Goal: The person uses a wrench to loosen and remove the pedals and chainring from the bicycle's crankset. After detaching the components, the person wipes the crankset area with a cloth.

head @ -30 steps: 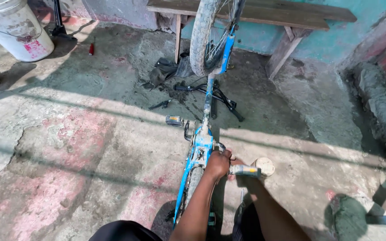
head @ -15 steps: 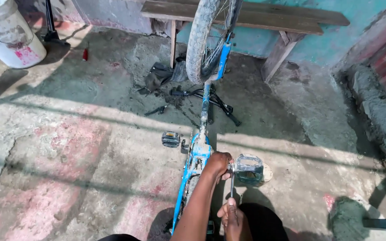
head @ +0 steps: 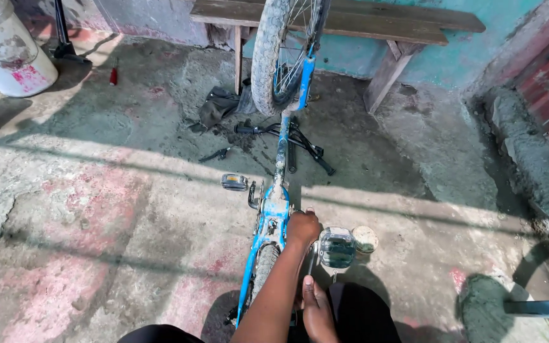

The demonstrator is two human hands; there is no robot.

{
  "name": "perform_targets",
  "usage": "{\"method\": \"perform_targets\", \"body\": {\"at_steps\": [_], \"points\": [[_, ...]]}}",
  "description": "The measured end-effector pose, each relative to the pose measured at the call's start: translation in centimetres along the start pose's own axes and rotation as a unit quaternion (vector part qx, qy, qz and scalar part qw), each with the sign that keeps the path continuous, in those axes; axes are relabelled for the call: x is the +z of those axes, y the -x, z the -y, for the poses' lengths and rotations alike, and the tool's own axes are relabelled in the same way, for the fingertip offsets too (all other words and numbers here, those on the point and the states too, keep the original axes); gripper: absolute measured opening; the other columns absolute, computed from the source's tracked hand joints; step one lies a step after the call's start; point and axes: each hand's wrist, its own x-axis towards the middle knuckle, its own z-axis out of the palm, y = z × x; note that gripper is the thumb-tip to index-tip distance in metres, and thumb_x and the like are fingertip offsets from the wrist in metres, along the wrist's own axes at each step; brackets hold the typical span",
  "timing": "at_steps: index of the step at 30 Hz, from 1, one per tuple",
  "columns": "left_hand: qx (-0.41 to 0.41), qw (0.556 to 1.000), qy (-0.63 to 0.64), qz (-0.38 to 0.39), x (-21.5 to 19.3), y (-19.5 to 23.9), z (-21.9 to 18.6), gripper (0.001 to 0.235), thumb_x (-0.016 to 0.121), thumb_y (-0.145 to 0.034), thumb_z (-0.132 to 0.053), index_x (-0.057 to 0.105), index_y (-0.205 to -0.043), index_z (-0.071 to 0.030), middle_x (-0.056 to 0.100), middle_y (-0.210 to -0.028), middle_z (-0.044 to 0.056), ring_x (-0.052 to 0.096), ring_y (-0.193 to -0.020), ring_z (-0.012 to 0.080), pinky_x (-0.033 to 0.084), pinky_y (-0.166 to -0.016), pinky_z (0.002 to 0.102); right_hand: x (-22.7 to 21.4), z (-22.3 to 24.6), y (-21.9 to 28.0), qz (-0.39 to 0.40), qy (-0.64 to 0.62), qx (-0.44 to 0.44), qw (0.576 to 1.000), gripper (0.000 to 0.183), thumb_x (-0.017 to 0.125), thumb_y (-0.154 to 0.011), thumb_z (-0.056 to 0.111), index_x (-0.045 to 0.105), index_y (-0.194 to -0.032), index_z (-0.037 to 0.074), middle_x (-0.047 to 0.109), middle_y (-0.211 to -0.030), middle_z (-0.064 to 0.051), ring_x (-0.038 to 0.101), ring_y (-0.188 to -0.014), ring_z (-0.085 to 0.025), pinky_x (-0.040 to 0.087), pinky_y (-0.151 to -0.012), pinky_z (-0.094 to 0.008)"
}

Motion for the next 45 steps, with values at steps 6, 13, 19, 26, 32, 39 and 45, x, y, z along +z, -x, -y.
{"method": "perform_targets", "body": {"at_steps": [6, 13, 19, 26, 32, 39, 45], "points": [[-0.094, 0.979, 0.157, -0.087, -6.0, 6.6, -4.1, 0.050, 0.046, -0.097, -0.036, 0.069, -0.083, 0.006, 0.069, -0.087, 0.027, 0.063, -0.080, 0.0460, 0.050, -0.076, 0.048, -0.6, -3.9, 0.7, -0.027, -0.151, 0.106, 0.982, 0.054, 0.047, -0.101, 0.046, 0.051, -0.067, 0.005, 0.037, -0.049, -0.005, 0.023, -0.034, -0.015, 0.014, -0.037, -0.033], [-0.054, 0.975, 0.198, -0.083, -5.9, 7.7, -3.8, 0.054, 0.041, -0.101, -0.037, 0.067, -0.075, 0.002, 0.068, -0.075, 0.020, 0.060, -0.066, 0.0370, 0.050, -0.070, 0.044, -1.9, 7.1, 5.8, 0.034, -0.214, 0.187, 0.958, 0.021, 0.061, -0.097, 0.011, 0.060, -0.108, -0.006, 0.041, -0.066, -0.013, 0.031, -0.049, -0.016, 0.027, -0.044, -0.029], [-0.069, 0.962, 0.251, -0.086, -4.1, 6.4, -2.1, 0.056, 0.039, -0.101, -0.045, 0.064, -0.079, 0.001, 0.068, -0.078, 0.018, 0.062, -0.072, 0.0331, 0.050, -0.074, 0.042, -0.7, 19.0, 3.4, 0.038, 0.055, -0.233, 0.970, 0.047, 0.051, -0.094, 0.012, 0.043, -0.138, 0.001, 0.056, -0.079, -0.008, 0.050, -0.054, -0.012, 0.050, -0.049, -0.028], [-0.089, 0.902, 0.419, -0.059, -2.8, 5.1, -0.6, 0.048, 0.044, -0.103, -0.042, 0.062, -0.075, -0.008, 0.058, -0.066, 0.007, 0.058, -0.070, 0.0245, 0.044, -0.068, 0.037, -2.3, 18.5, -11.4, -0.070, 0.417, -0.172, 0.890, 0.045, 0.063, -0.085, 0.035, 0.059, -0.126, 0.019, 0.067, -0.111, -0.016, 0.062, -0.111, -0.041, 0.047, -0.096, -0.055], [-0.113, 0.876, 0.466, -0.048, -3.4, 5.0, -1.7, 0.045, 0.049, -0.101, -0.040, 0.063, -0.073, -0.008, 0.057, -0.066, 0.004, 0.053, -0.064, 0.0185, 0.042, -0.063, 0.030, -3.7, -2.4, -16.8, 0.220, 0.439, 0.219, 0.843, 0.048, 0.046, -0.091, 0.049, 0.056, -0.126, 0.018, 0.063, -0.104, 0.000, 0.051, -0.092, -0.012, 0.038, -0.081, -0.019], [-0.120, 0.867, 0.478, -0.077, -3.9, 5.9, -1.9, 0.042, 0.053, -0.099, -0.036, 0.066, -0.075, -0.003, 0.062, -0.071, 0.005, 0.055, -0.066, 0.0166, 0.045, -0.067, 0.028, -2.7, -1.0, -4.3, 0.154, 0.086, 0.259, 0.950, 0.125, 0.000, -0.062, 0.091, 0.023, -0.156, 0.012, 0.048, -0.080, -0.013, 0.048, -0.062, -0.024, 0.046, -0.046, -0.037], [-0.160, 0.874, 0.456, -0.052, -5.9, 7.4, -3.8, 0.043, 0.050, -0.100, -0.037, 0.064, -0.074, -0.005, 0.061, -0.071, 0.005, 0.055, -0.066, 0.0177, 0.045, -0.068, 0.029, -3.1, -3.7, 3.1, 0.054, 0.242, 0.039, 0.968, 0.019, 0.059, -0.090, 0.027, 0.070, -0.099, 0.015, 0.062, -0.062, -0.003, 0.062, -0.051, -0.014, 0.051, -0.058, -0.028]]}}
